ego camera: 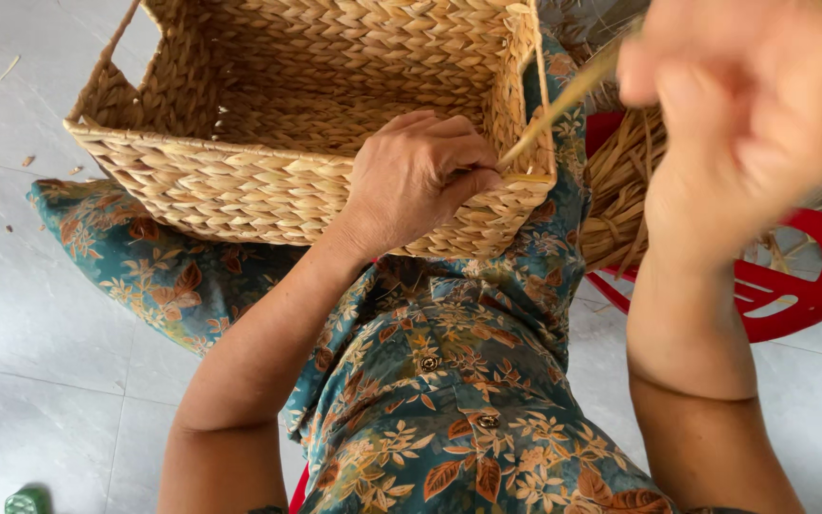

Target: The person sits on the floor with a woven water-hyacinth basket on their lap and weaves thin palm strips along the basket's rim, tucking and pressing the strips into the weave. They then use scissors to trim excess strip ends, turn the basket to check the rim, and place the finished basket on a rack.

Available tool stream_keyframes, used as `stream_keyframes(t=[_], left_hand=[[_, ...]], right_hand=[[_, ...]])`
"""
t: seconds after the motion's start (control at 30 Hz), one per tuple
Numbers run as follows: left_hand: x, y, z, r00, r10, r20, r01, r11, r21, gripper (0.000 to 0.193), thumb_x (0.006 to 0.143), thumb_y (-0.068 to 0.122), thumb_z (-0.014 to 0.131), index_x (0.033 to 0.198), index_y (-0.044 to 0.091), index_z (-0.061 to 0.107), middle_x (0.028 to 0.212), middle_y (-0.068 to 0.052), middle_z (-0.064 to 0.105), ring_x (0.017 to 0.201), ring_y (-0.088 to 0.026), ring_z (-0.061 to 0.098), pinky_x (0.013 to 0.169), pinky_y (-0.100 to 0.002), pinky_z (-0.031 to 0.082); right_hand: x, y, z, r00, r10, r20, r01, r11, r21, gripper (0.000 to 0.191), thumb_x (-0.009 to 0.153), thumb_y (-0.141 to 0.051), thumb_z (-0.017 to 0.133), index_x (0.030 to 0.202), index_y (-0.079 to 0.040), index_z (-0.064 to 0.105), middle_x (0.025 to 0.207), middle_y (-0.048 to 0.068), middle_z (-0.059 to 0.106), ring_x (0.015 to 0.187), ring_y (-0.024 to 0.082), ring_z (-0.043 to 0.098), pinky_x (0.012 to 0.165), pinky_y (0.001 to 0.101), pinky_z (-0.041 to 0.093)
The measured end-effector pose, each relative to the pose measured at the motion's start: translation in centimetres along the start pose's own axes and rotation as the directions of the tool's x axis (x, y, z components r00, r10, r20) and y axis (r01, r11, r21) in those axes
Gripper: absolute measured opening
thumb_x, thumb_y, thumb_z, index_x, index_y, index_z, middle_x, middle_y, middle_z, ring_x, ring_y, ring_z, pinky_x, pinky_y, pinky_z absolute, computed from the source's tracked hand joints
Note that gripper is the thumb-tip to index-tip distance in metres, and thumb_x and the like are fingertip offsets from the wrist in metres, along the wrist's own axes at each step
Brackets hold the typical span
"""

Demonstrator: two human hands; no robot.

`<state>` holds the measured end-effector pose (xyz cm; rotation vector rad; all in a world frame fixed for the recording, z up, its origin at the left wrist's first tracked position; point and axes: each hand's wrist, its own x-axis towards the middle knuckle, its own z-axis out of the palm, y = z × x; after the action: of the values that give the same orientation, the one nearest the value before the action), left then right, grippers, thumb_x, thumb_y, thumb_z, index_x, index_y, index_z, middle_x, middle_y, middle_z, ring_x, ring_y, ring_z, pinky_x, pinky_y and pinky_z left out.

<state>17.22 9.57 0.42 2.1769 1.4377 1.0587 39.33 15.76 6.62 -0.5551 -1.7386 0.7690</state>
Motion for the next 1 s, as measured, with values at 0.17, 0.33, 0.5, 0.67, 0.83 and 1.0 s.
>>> stream_keyframes(t=[0.17, 0.33, 0.5, 0.67, 0.83, 1.0], left_hand=[[0.5, 0.3, 0.2, 0.995, -0.098, -0.008, 0.098, 0.995, 0.003, 0.016, 0.09, 0.031, 0.079, 0.089, 0.016, 0.074, 0.083, 0.003, 0.071, 0.081, -0.025, 0.068, 0.081, -0.041, 0.053], [0.3, 0.4, -0.2, 0.993, -0.106, 0.043, 0.106, 0.994, -0.004, 0.016, 0.089, 0.029, 0.078, 0.092, 0.015, 0.072, 0.09, 0.001, 0.072, 0.089, -0.026, 0.069, 0.09, -0.043, 0.05], [0.0, 0.4, -0.3, 0.986, -0.125, 0.108, 0.118, 0.991, 0.063, 0.02, 0.084, 0.028, 0.08, 0.093, 0.014, 0.069, 0.092, -0.002, 0.068, 0.097, -0.024, 0.068, 0.11, -0.052, 0.038], [-0.4, 0.9, 0.7, 0.992, -0.11, 0.065, 0.095, 0.975, 0.202, 0.02, 0.081, 0.029, 0.081, 0.09, 0.017, 0.068, 0.09, 0.0, 0.065, 0.099, -0.021, 0.067, 0.113, -0.061, 0.032], [-0.9, 1.3, 1.6, 0.995, -0.086, 0.041, 0.07, 0.956, 0.286, 0.022, 0.079, 0.029, 0.081, 0.088, 0.017, 0.065, 0.089, 0.001, 0.062, 0.098, -0.021, 0.066, 0.112, -0.065, 0.029], [-1.0, 0.9, 1.5, 0.997, -0.076, 0.011, 0.072, 0.98, 0.184, 0.031, 0.082, 0.025, 0.081, 0.099, 0.014, 0.058, 0.094, -0.002, 0.058, 0.098, -0.023, 0.067, 0.115, -0.063, 0.03]], right_hand=[[1.9, 4.3, 0.9, 0.868, -0.162, 0.47, 0.383, 0.822, -0.422, 0.027, 0.107, 0.015, 0.073, 0.126, -0.005, 0.076, 0.129, 0.014, 0.057, 0.123, 0.029, 0.054, 0.087, 0.0386, 0.052], [1.9, 7.5, 1.3, 0.794, -0.113, 0.598, 0.454, 0.765, -0.457, 0.023, 0.098, 0.009, 0.077, 0.115, -0.007, 0.077, 0.129, 0.01, 0.06, 0.102, 0.022, 0.058, 0.083, 0.032, 0.056], [1.3, 7.4, 0.4, 0.915, 0.056, 0.401, 0.117, 0.911, -0.394, 0.013, 0.107, 0.008, 0.072, 0.116, -0.002, 0.075, 0.115, 0.007, 0.067, 0.089, 0.016, 0.069, 0.076, 0.027, 0.057], [1.6, 6.5, 0.9, 0.696, 0.537, 0.476, -0.573, 0.815, -0.082, 0.016, 0.104, 0.004, 0.056, 0.109, 0.002, 0.071, 0.094, 0.003, 0.074, 0.079, 0.003, 0.072, 0.066, 0.0188, 0.06], [1.5, 6.7, 1.2, 0.677, 0.549, 0.491, -0.526, 0.827, -0.199, 0.018, 0.104, 0.006, 0.058, 0.109, 0.001, 0.074, 0.093, 0.003, 0.073, 0.066, 0.003, 0.06, 0.056, 0.0188, 0.048], [0.7, 7.5, 1.5, 0.68, 0.575, 0.454, -0.519, 0.816, -0.256, 0.02, 0.102, 0.006, 0.058, 0.107, 0.0, 0.076, 0.089, 0.002, 0.073, 0.061, 0.003, 0.057, 0.053, 0.0201, 0.047]])
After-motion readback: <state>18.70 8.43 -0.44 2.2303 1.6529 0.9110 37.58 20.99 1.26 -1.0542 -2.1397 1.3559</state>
